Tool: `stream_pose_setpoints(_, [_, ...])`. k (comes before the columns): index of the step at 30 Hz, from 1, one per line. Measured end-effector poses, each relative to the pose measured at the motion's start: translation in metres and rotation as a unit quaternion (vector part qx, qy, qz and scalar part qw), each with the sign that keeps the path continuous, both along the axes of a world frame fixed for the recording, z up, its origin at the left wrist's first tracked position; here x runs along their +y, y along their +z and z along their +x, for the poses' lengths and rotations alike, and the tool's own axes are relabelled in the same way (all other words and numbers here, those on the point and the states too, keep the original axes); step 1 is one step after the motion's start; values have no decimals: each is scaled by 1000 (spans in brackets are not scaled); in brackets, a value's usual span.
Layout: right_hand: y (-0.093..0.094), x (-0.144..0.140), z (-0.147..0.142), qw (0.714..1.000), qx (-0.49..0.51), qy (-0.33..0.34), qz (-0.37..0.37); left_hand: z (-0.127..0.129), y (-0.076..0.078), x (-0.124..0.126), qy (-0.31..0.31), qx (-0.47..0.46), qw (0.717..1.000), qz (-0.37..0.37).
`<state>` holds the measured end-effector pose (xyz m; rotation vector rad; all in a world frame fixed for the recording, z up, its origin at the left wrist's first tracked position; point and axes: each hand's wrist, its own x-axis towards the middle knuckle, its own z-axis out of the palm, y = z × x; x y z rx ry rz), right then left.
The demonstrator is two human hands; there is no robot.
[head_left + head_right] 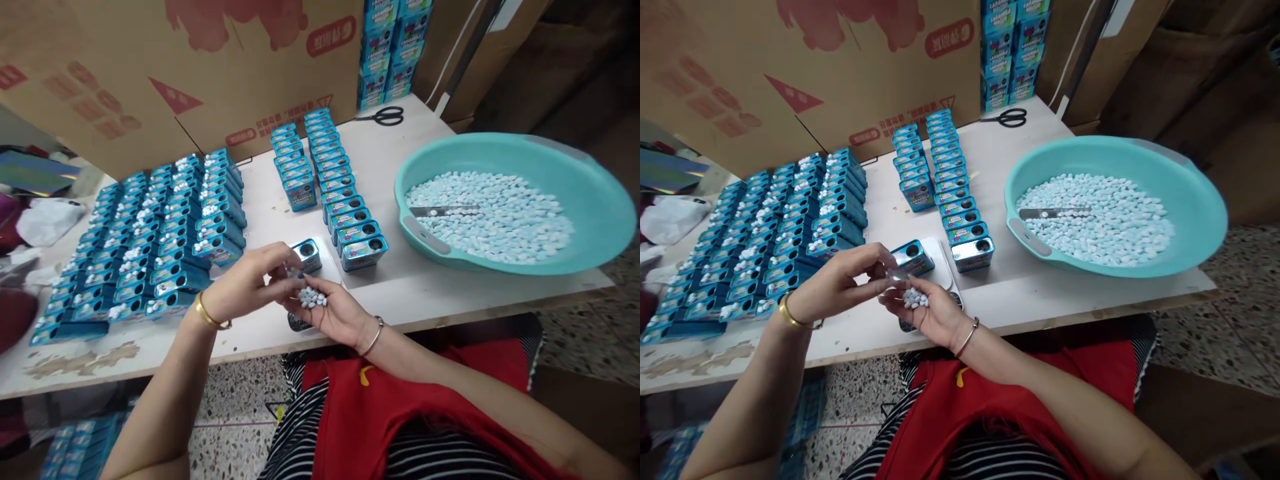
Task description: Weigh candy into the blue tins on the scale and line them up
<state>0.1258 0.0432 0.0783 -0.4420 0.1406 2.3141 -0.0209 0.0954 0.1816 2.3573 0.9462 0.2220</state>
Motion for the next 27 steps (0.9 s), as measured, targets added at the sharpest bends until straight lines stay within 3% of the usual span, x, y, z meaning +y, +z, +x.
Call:
stream_pose_setpoints(3, [8, -8, 13, 1000, -3, -19, -16, 10, 5, -16, -12, -23, 999, 22])
stream_pose_setpoints(6, [11, -18, 40, 997, -49, -43, -46, 3, -1, -19, 99, -92, 987, 83])
stream_pose_setpoints(9, [1, -29, 75, 984, -126, -85, -90, -16, -17, -16, 225, -166, 956, 91])
stream_pose_setpoints(12, [-16, -38, 104, 964, -198, -118, -131, -30, -36, -13, 274, -188, 940, 74])
stream_pose_setpoints(16, [-37, -48, 121, 952, -236, -137, -137, -37, -51, -10, 299, -186, 932, 90])
stream_pose_setpoints(20, [-46, -54, 120, 953, -240, -137, -121, -38, -56, -6, 300, -197, 928, 97])
stream_pose_setpoints(27, [-44, -55, 114, 958, -245, -123, -86, -27, -62, -5, 225, -161, 958, 73])
